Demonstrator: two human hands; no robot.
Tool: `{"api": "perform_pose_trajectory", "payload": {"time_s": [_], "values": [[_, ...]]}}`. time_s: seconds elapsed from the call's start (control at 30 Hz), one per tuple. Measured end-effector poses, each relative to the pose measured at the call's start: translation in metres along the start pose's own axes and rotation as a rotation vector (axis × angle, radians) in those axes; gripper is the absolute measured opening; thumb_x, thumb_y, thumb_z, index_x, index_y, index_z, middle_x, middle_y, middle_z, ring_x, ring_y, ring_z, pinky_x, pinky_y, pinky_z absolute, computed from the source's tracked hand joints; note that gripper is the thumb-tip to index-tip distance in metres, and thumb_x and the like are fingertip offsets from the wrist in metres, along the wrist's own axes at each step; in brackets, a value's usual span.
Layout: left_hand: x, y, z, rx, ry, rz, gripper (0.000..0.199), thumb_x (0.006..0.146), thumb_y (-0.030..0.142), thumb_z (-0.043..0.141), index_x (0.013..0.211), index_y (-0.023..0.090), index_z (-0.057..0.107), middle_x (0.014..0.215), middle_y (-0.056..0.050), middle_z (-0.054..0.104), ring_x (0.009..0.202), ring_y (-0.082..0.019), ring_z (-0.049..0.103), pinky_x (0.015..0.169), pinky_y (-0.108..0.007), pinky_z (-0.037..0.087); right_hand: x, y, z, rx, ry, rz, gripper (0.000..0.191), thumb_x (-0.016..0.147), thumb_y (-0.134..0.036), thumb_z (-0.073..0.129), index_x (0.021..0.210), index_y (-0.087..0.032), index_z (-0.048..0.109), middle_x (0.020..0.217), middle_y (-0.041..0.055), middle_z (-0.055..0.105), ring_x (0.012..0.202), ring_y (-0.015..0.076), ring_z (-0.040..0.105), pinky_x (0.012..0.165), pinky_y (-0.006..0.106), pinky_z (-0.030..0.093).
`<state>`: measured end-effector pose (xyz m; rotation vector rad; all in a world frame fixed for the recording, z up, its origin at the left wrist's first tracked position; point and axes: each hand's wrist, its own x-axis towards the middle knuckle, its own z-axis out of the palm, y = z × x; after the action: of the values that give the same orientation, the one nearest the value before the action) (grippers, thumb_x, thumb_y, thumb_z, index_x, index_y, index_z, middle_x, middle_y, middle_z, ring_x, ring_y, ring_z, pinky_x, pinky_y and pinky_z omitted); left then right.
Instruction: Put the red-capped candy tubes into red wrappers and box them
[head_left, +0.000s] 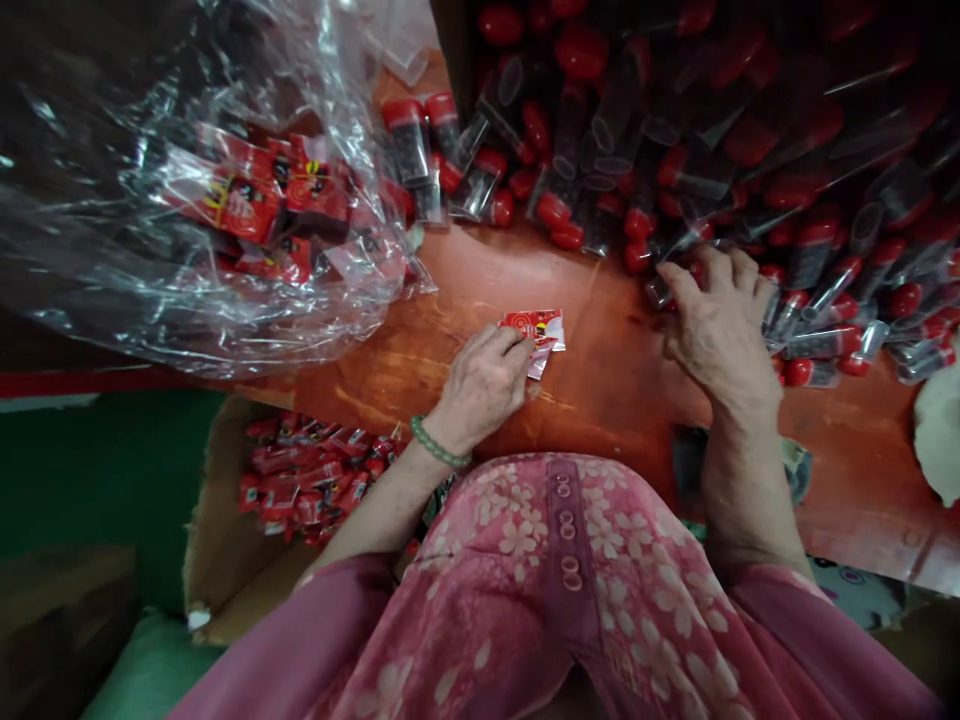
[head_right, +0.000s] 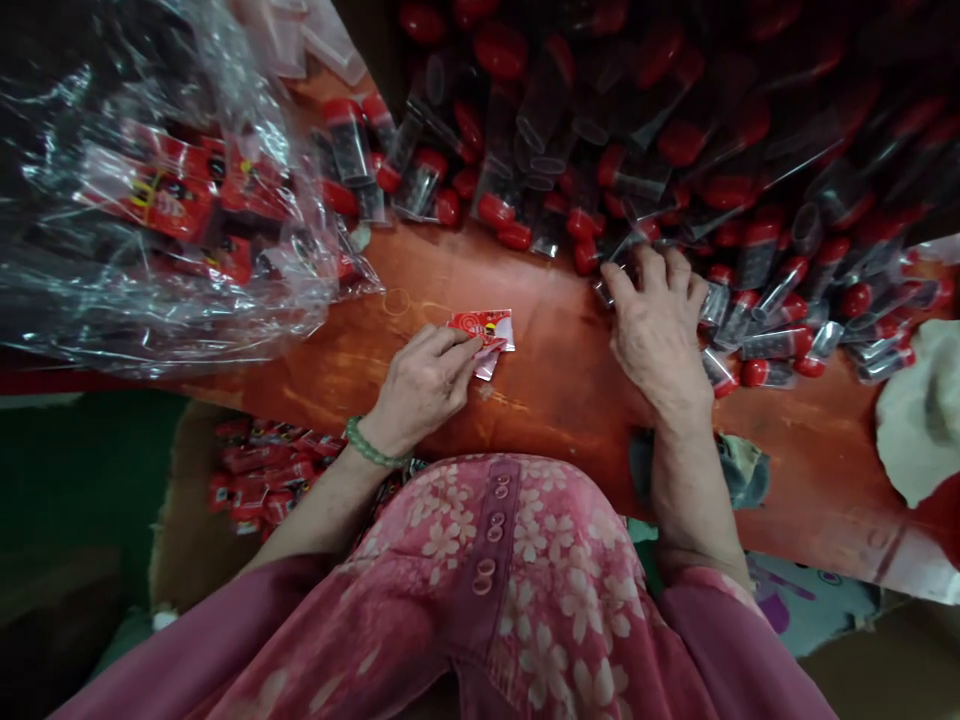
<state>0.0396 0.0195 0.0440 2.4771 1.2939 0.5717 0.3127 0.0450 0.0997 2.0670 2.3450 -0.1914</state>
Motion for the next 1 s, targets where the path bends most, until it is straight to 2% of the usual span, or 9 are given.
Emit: {"api": "perform_pose_trajectory", "payload": {"time_s": [0.1, 0.2, 0.33, 0.43, 0.5, 0.6, 0.7, 0.83, 1.0], "values": [[0.002, -0.005, 0.002, -0.053, 0.132, 0.004, 0.02, 0.096, 0.018, 0.056, 0.088, 0.014, 0.074, 0.085, -0.008, 0.071, 0.077, -0.018, 0.06, 0.072, -0.031, 0.05, 0.006, -0.001, 0.006, 0.028, -0.016, -0.007, 0.037, 0.101, -0.021, 0.048, 0.135, -0.025, 0.059, 0.154, 0.0188, 0.047, 0.141, 0.0432, 0.036, 0.106, 0.067, 0.032], [0.003, -0.008, 0.002, -0.169, 0.257, -0.059, 0.017, 0.094, 0.022, 0.064, 0.082, 0.016, 0.074, 0.076, -0.004, 0.072, 0.072, -0.015, 0.062, 0.069, -0.028, 0.05, 0.008, 0.0, 0.01, 0.07, 0.004, 0.01, 0.037, 0.101, -0.028, 0.051, 0.137, -0.026, 0.058, 0.155, 0.0181, 0.045, 0.14, 0.0424, 0.037, 0.106, 0.067, 0.031], [0.002, -0.004, -0.006, -0.298, 0.311, -0.113, 0.011, 0.09, 0.023, 0.069, 0.083, 0.018, 0.076, 0.077, -0.002, 0.074, 0.071, -0.013, 0.065, 0.068, -0.027, 0.051, 0.002, 0.004, 0.008, 0.169, 0.171, -0.005, 0.044, 0.096, -0.029, 0.061, 0.139, -0.02, 0.059, 0.141, 0.021, 0.054, 0.129, 0.0374, 0.048, 0.105, 0.061, 0.038], [-0.001, 0.002, -0.011, -0.365, 0.318, -0.118, 0.008, 0.087, 0.023, 0.074, 0.081, 0.018, 0.077, 0.078, -0.002, 0.075, 0.07, -0.012, 0.066, 0.067, -0.025, 0.051, -0.007, 0.003, 0.011, 0.4, 0.328, -0.101, 0.032, 0.1, -0.033, 0.055, 0.127, -0.02, 0.065, 0.118, 0.0169, 0.066, 0.112, 0.0301, 0.059, 0.101, 0.052, 0.046], [-0.003, 0.006, -0.013, -0.429, 0.314, -0.151, 0.008, 0.085, 0.024, 0.077, 0.081, 0.018, 0.076, 0.078, -0.001, 0.075, 0.07, -0.012, 0.067, 0.067, -0.024, 0.052, -0.013, -0.002, 0.017, 0.592, 0.373, -0.118, 0.026, 0.1, -0.036, 0.057, 0.12, -0.024, 0.068, 0.107, 0.0115, 0.069, 0.102, 0.0268, 0.064, 0.095, 0.048, 0.05], [-0.005, 0.01, -0.015, -0.496, 0.301, -0.197, 0.009, 0.082, 0.025, 0.081, 0.08, 0.017, 0.076, 0.079, -0.001, 0.076, 0.07, -0.011, 0.068, 0.067, -0.023, 0.052, -0.024, -0.016, 0.03, 0.842, 0.387, -0.051, 0.023, 0.094, -0.041, 0.067, 0.113, -0.028, 0.071, 0.097, 0.005, 0.07, 0.089, 0.0238, 0.067, 0.084, 0.044, 0.054], [-0.007, 0.012, -0.018, -0.511, 0.274, -0.179, 0.012, 0.082, 0.027, 0.082, 0.081, 0.017, 0.076, 0.08, -0.002, 0.076, 0.07, -0.011, 0.068, 0.066, -0.022, 0.053, -0.035, -0.032, 0.036, 1.034, 0.413, -0.005, 0.026, 0.089, -0.042, 0.074, 0.112, -0.031, 0.072, 0.097, 0.0026, 0.072, 0.082, 0.0214, 0.068, 0.075, 0.039, 0.055], [-0.007, 0.015, -0.023, -0.538, 0.257, -0.133, 0.012, 0.082, 0.024, 0.081, 0.079, 0.015, 0.075, 0.076, -0.002, 0.074, 0.068, -0.011, 0.068, 0.065, -0.021, 0.052, -0.042, -0.047, 0.027, 1.146, 0.459, -0.094, 0.025, 0.086, -0.041, 0.078, 0.11, -0.034, 0.074, 0.091, 0.0008, 0.073, 0.077, 0.02, 0.068, 0.067, 0.036, 0.054], [-0.008, 0.017, -0.025, -0.572, 0.245, -0.14, 0.013, 0.081, 0.025, 0.082, 0.077, 0.016, 0.074, 0.076, -0.001, 0.075, 0.068, -0.011, 0.069, 0.066, -0.022, 0.053, -0.042, -0.046, 0.02, 1.123, 0.362, -0.227, 0.024, 0.086, -0.032, 0.079, 0.11, -0.033, 0.076, 0.092, 0.0002, 0.076, 0.082, 0.0203, 0.07, 0.073, 0.036, 0.056]]}}
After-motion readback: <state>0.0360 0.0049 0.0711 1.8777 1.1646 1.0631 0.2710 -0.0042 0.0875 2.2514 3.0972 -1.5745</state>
